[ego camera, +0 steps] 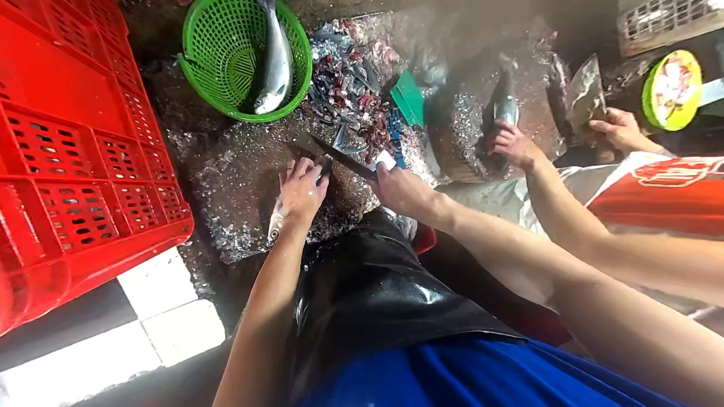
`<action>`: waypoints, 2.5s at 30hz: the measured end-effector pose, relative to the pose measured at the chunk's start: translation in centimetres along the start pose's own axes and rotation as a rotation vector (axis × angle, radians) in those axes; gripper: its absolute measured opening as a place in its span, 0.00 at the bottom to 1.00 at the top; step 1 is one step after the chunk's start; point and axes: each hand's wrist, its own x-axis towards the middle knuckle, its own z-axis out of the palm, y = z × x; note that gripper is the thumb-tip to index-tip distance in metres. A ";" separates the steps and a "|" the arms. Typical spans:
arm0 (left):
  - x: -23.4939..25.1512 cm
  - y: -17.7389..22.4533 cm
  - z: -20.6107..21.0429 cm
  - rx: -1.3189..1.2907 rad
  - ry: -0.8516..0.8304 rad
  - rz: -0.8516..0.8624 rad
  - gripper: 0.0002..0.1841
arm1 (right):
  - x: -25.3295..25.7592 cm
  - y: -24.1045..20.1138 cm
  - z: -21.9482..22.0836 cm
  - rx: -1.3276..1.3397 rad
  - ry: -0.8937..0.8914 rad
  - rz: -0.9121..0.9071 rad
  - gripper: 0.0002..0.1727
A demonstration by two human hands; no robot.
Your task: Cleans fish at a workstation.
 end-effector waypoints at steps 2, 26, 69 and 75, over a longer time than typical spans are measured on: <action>0.1 -0.1 0.0 -0.005 0.007 -0.004 0.16 | 0.0 -0.4 -0.4 -0.020 -0.009 0.003 0.27; 2.4 4.9 1.4 0.038 -0.077 -0.245 0.55 | -1.8 4.1 7.3 1.103 0.166 0.135 0.20; -2.5 3.9 4.3 0.102 0.069 -0.240 0.33 | -3.1 1.7 13.2 0.959 -0.125 -0.136 0.16; -2.5 3.7 4.6 0.101 0.084 -0.225 0.32 | -5.0 2.2 15.1 0.978 -0.237 -0.218 0.14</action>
